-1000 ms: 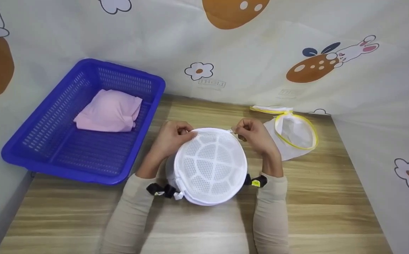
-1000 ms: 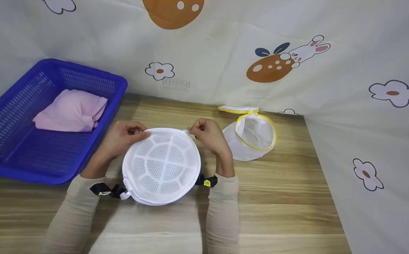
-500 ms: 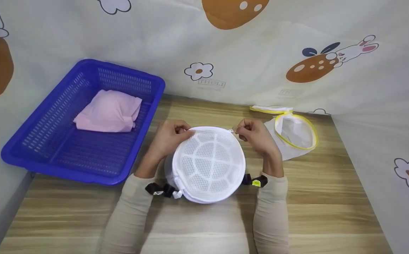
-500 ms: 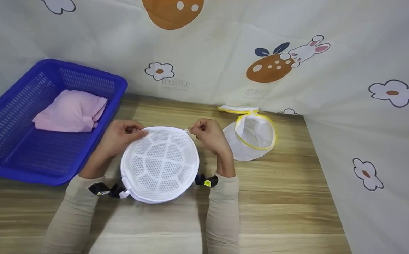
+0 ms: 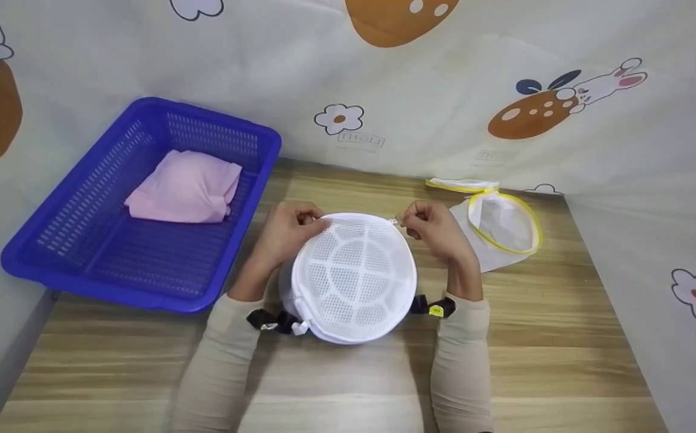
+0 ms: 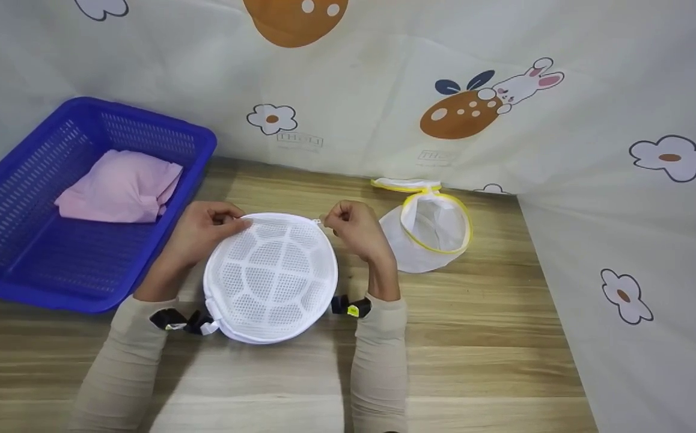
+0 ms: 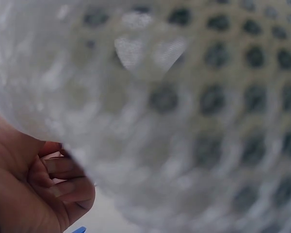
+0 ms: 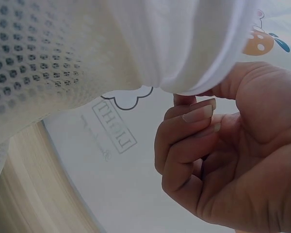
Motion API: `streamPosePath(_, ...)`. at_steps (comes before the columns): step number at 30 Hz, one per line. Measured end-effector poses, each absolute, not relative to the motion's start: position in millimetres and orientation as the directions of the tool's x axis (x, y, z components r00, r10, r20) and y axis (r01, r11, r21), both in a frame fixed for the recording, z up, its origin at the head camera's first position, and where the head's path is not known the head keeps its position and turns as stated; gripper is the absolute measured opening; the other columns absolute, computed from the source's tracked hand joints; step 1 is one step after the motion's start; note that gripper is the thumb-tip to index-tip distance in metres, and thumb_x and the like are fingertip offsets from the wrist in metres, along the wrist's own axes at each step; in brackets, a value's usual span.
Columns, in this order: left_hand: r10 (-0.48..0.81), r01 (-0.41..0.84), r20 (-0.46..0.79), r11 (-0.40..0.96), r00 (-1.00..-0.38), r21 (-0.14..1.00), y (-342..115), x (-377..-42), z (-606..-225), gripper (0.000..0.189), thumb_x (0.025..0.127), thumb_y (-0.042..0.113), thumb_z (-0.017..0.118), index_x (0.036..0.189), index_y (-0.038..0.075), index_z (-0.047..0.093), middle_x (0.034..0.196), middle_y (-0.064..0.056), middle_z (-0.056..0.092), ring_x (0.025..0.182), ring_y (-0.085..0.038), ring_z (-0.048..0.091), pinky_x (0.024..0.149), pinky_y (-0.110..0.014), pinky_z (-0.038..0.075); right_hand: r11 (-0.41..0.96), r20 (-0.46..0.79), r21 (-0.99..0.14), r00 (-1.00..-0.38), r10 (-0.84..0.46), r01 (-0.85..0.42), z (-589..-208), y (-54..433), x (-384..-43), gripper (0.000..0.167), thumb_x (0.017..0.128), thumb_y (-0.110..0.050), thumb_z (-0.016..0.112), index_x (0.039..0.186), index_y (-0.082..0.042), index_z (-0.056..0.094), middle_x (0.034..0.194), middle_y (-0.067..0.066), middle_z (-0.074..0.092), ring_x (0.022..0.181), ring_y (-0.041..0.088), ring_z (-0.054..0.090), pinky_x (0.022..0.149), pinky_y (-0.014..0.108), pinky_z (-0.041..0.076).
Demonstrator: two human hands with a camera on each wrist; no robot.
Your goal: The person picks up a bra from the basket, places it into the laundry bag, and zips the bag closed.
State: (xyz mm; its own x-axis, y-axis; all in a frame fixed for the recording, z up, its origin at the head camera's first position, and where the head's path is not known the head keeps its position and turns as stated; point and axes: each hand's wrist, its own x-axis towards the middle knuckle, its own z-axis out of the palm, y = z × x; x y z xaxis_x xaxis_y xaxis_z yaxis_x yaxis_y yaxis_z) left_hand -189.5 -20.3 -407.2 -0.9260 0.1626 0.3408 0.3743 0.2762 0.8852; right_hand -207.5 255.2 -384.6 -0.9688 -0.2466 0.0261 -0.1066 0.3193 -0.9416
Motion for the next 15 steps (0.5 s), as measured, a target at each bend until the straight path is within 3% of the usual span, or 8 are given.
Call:
streamPosePath(8, 0.159, 0.377, 0.345, 0.269, -0.925, 0.886, -19.7, -190.5, -407.8, 0.004, 0.079, 0.004, 0.071, 0.076, 0.001, 0.072, 0.056, 0.006, 0.049, 0.052, -0.007, 0.042, 0.048, -0.022, 0.032, 0.28, 0.017, -0.955, -0.959, -0.283, -0.1, -370.7, 249.9, -199.7, 0.017, 0.089, 0.006, 0.054, 0.072, 0.004, 0.052, 0.063, 0.01, 0.04, 0.058, 0.023, 0.035, 0.054, 0.024, 0.031)
streamPosePath(15, 0.158, 0.366, 0.334, 0.267, -0.929, 0.892, -20.8, -189.4, -407.2, 0.005, 0.08, 0.004, 0.071, 0.076, 0.0, 0.071, 0.058, 0.005, 0.05, 0.054, -0.01, 0.044, 0.05, -0.023, 0.033, 0.327, 0.004, -0.94, -0.963, -0.269, -0.095, -367.7, 248.8, -198.7, 0.017, 0.089, 0.006, 0.054, 0.072, 0.006, 0.052, 0.064, 0.012, 0.041, 0.058, 0.022, 0.037, 0.055, 0.024, 0.033)
